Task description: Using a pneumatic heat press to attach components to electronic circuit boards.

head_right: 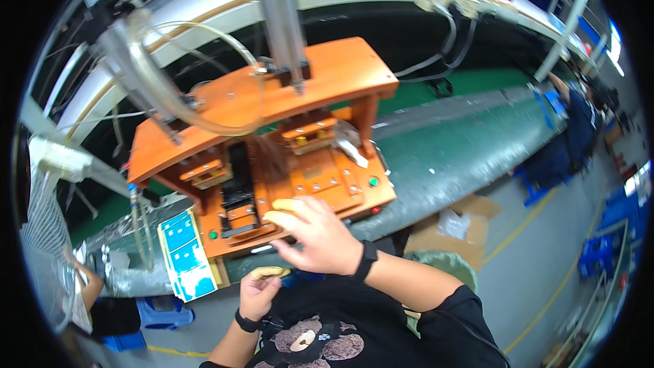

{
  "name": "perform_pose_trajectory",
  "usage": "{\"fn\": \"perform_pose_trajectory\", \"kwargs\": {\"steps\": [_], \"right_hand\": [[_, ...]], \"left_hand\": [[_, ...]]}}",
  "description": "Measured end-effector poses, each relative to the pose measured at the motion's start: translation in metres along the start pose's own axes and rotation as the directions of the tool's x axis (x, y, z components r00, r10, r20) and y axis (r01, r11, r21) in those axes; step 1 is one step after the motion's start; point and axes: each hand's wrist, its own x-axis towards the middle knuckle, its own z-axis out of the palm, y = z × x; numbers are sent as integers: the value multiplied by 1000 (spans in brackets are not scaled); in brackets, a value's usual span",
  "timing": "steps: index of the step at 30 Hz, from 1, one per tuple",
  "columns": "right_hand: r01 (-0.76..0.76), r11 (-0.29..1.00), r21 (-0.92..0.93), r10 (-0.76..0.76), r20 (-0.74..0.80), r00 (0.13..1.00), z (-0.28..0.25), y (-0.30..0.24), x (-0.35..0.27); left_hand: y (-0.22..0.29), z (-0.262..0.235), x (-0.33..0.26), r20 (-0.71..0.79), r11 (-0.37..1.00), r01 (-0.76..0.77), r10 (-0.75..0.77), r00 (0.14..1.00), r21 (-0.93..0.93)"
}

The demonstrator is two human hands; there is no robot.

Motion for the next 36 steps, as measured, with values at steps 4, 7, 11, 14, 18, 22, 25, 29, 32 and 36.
{"fn": "perform_pose_trajectory", "kwargs": {"steps": [4, 7, 11, 14, 18, 22, 25, 29, 32, 36], "right_hand": [[143, 979, -145, -123, 140, 982, 36, -13, 44], [210, 950, -230, -127, 332, 935, 41, -10, 58], [279, 953, -117, -257, 170, 951, 24, -10, 78], [182, 978, 99, -179, -39, 983, -23, -4, 79], [-116, 818, 563, 187, -70, 980, -112, 17, 22], [40, 318, 947, 348, -156, 924, -161, 84, -60], [240, 215, 947, 755, -317, 574, -158, 144, -129], [306, 229, 924, 849, -343, 402, -139, 243, -187], [148, 206, 967, 936, -238, 258, -118, 309, -188], [-118, 52, 992, 954, -15, 299, -84, 361, -116]], "left_hand": [[22, -6, -7, 10, 997, 30, -31, 999, 74], [43, -14, -9, 21, 990, 25, -28, 999, 136], [77, -31, 3, -22, 988, -26, 30, 999, 152], [109, -54, 23, -57, 969, -60, 76, 995, 242], [139, -77, 62, -136, 955, -52, 96, 986, 293], [147, -85, 108, -92, 901, -1, 46, 995, 433], [142, -85, 141, -93, 884, -25, 78, 993, 467], [132, -98, 166, -17, 463, -92, 226, 974, 882], [118, -115, 187, -8, 168, -31, 228, 974, 985], [104, -137, 212, -134, 782, 8, 96, 986, 624]]}}
